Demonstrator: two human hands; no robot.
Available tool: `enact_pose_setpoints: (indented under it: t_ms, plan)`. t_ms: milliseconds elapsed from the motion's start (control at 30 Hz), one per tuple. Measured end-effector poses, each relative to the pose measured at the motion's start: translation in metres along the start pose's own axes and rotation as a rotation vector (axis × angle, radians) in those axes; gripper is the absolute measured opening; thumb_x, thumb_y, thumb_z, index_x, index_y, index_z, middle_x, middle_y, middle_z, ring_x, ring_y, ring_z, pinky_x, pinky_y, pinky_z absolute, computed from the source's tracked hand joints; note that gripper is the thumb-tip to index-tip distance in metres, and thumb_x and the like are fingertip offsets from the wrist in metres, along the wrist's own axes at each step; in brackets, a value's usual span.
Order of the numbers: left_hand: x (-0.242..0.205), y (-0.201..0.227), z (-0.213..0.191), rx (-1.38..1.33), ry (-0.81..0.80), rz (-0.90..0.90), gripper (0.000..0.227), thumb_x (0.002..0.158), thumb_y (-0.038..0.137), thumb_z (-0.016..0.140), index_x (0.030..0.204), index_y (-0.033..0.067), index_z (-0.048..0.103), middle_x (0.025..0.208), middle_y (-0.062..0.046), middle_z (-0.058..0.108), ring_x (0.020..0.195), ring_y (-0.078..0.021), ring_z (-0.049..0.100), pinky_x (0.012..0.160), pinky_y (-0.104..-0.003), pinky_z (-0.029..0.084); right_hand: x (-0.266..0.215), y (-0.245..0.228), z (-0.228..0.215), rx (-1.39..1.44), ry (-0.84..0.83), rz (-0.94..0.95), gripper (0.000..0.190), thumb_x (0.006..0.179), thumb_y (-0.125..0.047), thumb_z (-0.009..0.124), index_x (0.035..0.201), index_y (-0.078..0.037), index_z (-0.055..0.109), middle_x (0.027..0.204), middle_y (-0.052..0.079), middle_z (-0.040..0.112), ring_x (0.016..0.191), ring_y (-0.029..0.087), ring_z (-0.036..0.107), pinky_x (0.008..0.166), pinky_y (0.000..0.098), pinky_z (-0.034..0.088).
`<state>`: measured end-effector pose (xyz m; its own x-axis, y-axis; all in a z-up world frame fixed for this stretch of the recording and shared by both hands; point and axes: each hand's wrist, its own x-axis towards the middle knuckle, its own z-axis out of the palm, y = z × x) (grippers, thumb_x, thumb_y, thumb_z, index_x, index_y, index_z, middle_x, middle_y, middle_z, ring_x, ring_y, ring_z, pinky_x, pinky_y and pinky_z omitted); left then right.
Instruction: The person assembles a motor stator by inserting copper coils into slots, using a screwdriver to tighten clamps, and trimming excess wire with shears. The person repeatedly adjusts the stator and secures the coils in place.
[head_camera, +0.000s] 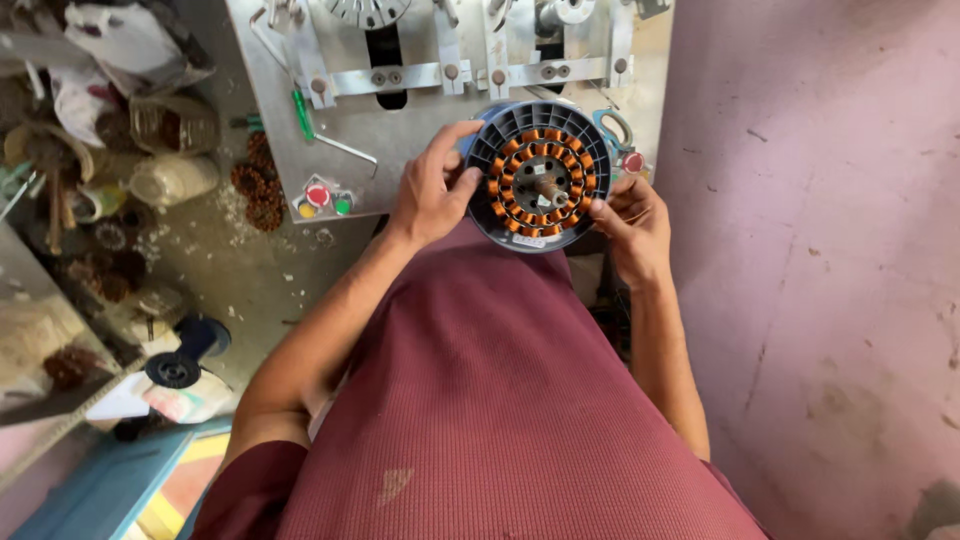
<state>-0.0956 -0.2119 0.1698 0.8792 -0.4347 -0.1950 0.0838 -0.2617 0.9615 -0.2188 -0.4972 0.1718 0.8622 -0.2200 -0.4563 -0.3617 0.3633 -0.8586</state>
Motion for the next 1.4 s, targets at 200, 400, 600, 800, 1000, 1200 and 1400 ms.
enact_pose_setpoints:
  t_ms: [200, 400, 600, 800, 1000, 1200, 1400]
  plan:
    - [-0.006, 0.005, -0.003, 0.078, 0.096, 0.038, 0.048, 0.093, 0.001, 0.059, 0.141, 0.0098, 0.061, 0.103, -0.013, 0.074, 0.078, -0.0247, 0.064, 0.076, -0.035, 0.055, -0.007, 0.001, 0.011, -0.162, -0.263, 0.255, 0.029, 0.084, 0.003, 0.081, 0.104, -0.004, 0.061, 0.094, 0.007, 0.074, 0.08, 0.014, 0.072, 0.075, 0.0311, 0.063]
    - [-0.004, 0.012, -0.004, 0.11, 0.057, 0.199, 0.036, 0.104, 0.018, 0.05, 0.135, 0.0075, 0.066, 0.134, -0.015, 0.07, 0.126, -0.0341, 0.068, 0.107, -0.041, 0.054, -0.025, 0.012, 0.036, -0.309, -0.264, 0.32, 0.049, 0.077, -0.001, 0.086, 0.121, 0.0, 0.066, 0.106, 0.005, 0.075, 0.088, 0.011, 0.07, 0.078, 0.0289, 0.06]
    - [0.01, 0.009, -0.02, 0.111, 0.061, 0.137, 0.036, 0.106, 0.022, 0.046, 0.133, 0.0104, 0.068, 0.128, -0.013, 0.073, 0.12, -0.0326, 0.071, 0.101, -0.039, 0.056, -0.025, 0.031, 0.065, -0.388, -0.163, 0.281, 0.048, 0.077, -0.002, 0.088, 0.12, -0.002, 0.067, 0.106, 0.004, 0.075, 0.088, 0.01, 0.069, 0.079, 0.0278, 0.058]
    - [0.041, -0.008, -0.053, 0.101, 0.034, 0.269, 0.031, 0.106, 0.02, 0.05, 0.129, 0.0101, 0.069, 0.127, -0.014, 0.073, 0.121, -0.0334, 0.071, 0.103, -0.041, 0.056, -0.021, 0.046, 0.108, -0.22, -0.054, 0.295, 0.05, 0.08, -0.005, 0.087, 0.125, -0.002, 0.065, 0.104, 0.004, 0.074, 0.084, 0.011, 0.066, 0.071, 0.0289, 0.054]
    - [0.066, -0.003, -0.065, 0.111, -0.084, 0.375, 0.033, 0.102, 0.012, 0.052, 0.13, 0.011, 0.071, 0.129, -0.012, 0.073, 0.123, -0.033, 0.069, 0.108, -0.041, 0.053, -0.024, 0.018, 0.12, -0.797, -0.23, 0.26, 0.047, 0.083, -0.016, 0.085, 0.122, -0.004, 0.062, 0.101, 0.01, 0.079, 0.09, 0.019, 0.074, 0.079, 0.0334, 0.059]
    - [0.021, 0.028, -0.081, 0.201, 0.081, 0.661, 0.022, 0.098, 0.008, 0.066, 0.119, 0.0063, 0.071, 0.118, -0.007, 0.063, 0.111, -0.0269, 0.054, 0.102, -0.041, 0.045, -0.07, -0.084, 0.111, -1.799, -0.059, 0.172, 0.028, 0.081, -0.017, 0.083, 0.108, -0.01, 0.078, 0.103, 0.013, 0.074, 0.09, 0.036, 0.07, 0.076, 0.0464, 0.055]
    - [-0.008, 0.042, -0.075, 0.175, -0.067, 0.723, 0.026, 0.093, 0.009, 0.082, 0.117, 0.0069, 0.073, 0.111, -0.003, 0.068, 0.106, -0.0241, 0.058, 0.098, -0.039, 0.046, -0.061, -0.077, 0.169, -1.124, 0.047, -0.582, 0.033, 0.096, 0.004, 0.084, 0.125, -0.002, 0.07, 0.103, 0.009, 0.072, 0.093, 0.019, 0.073, 0.086, 0.0306, 0.058]
